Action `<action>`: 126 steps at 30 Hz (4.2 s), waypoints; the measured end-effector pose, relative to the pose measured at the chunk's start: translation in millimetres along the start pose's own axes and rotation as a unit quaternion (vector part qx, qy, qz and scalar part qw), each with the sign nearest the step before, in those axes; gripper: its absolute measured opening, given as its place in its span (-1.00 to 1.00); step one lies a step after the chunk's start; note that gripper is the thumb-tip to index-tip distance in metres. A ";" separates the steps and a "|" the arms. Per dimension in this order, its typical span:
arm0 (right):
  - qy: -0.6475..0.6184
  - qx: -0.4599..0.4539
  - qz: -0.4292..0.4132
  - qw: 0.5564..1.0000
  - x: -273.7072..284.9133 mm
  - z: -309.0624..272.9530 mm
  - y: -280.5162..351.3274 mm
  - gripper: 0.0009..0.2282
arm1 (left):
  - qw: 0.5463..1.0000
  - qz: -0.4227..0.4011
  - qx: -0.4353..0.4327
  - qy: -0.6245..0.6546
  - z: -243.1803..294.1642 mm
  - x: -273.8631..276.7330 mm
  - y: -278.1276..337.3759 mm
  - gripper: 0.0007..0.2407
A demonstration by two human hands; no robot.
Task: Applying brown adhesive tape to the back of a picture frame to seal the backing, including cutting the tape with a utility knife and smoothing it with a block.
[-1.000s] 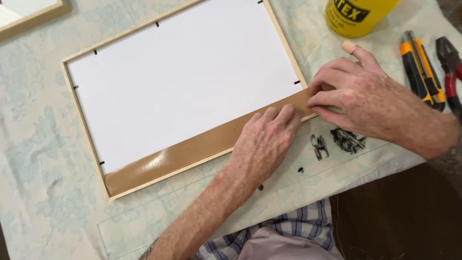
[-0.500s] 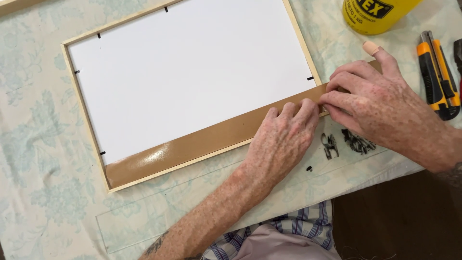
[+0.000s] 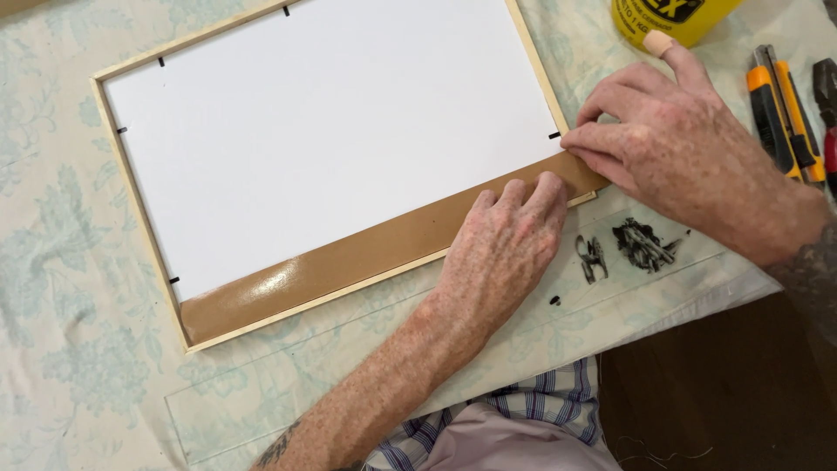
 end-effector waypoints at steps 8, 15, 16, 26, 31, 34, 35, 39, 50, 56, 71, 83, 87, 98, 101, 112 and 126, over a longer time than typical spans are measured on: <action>-0.034 0.002 -0.018 0.999 -1.7 2.8 -7.2 -0.87 | 1.000 0.012 0.001 0.004 0.6 0.3 -1.1 -0.83; -0.035 0.019 -0.049 0.998 1.7 -1.7 3.4 -0.82 | 1.000 0.013 0.003 -0.005 0.2 0.0 -0.7 -0.85; -0.036 0.019 -0.048 0.998 2.8 -3.2 4.3 -0.82 | 1.000 0.013 0.003 -0.006 0.2 0.3 0.0 -0.85; -0.056 0.015 -0.059 0.997 1.8 2.1 -2.3 -0.78 | 1.000 0.008 0.004 -0.005 -0.6 0.7 -1.0 -0.84; -0.033 -0.001 -0.035 0.999 2.9 7.4 -15.5 -0.87 | 1.000 -0.004 -0.002 -0.009 -1.4 -0.9 -1.0 -0.69; -0.067 -0.018 -0.030 0.997 3.0 8.9 -13.2 -0.87 | 1.000 -0.018 -0.005 0.012 -1.6 -3.6 -4.7 -0.63; -0.060 -0.034 0.007 0.998 4.2 10.4 -7.6 -0.84 | 0.996 -0.022 0.005 0.085 -3.8 -5.2 -7.6 -0.65; -0.050 -0.165 0.052 0.984 18.9 12.0 33.3 -0.69 | 0.967 -0.024 0.085 0.238 -12.8 -1.4 -25.1 -0.75; -0.335 -0.300 0.109 0.887 5.8 16.5 64.9 -0.46 | 0.906 -0.099 0.157 0.381 -30.0 9.2 -65.7 -0.86; -0.441 -0.306 0.056 0.842 -13.0 33.8 71.4 -0.35 | 0.809 -0.182 0.173 0.532 -23.9 51.1 -71.9 -0.83; -0.510 -0.186 0.008 0.840 -14.7 24.9 70.9 -0.62 | 0.518 -0.037 0.264 0.812 75.2 73.2 31.3 -0.52; -0.551 -0.202 0.235 0.775 32.2 -19.0 131.3 -0.67 | 0.601 0.061 0.218 0.767 56.3 66.5 -10.3 -0.56; -0.581 -0.255 0.247 0.733 32.6 -21.5 126.6 -0.71 | 0.630 0.087 0.219 0.740 50.5 59.2 -16.6 -0.70; -0.627 -0.320 0.246 0.666 11.2 -18.9 122.3 -0.75 | 0.672 0.102 0.190 0.709 40.1 29.8 -36.6 -0.77; -0.645 -0.317 0.267 0.642 10.8 -13.8 120.2 -0.72 | 0.654 0.120 0.199 0.720 40.2 21.7 -42.7 -0.79; -0.665 -0.324 0.246 0.627 0.9 -9.2 117.2 -0.82 | 0.593 0.087 0.224 0.768 39.5 26.1 -46.8 -0.83; -0.563 -0.314 0.252 0.722 22.2 -2.2 113.4 -0.93 | 0.665 0.105 0.178 0.718 38.4 36.1 -52.3 -0.89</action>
Point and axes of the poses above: each hand's wrist, its own y-axis away from the middle knuckle, its own x-axis out of the back of the hand, z = x × y, the point moved 4 cm from there along -y, towards the middle knuckle, and after that the axes turned 6 degrees about -z, right-handed, at the moved point
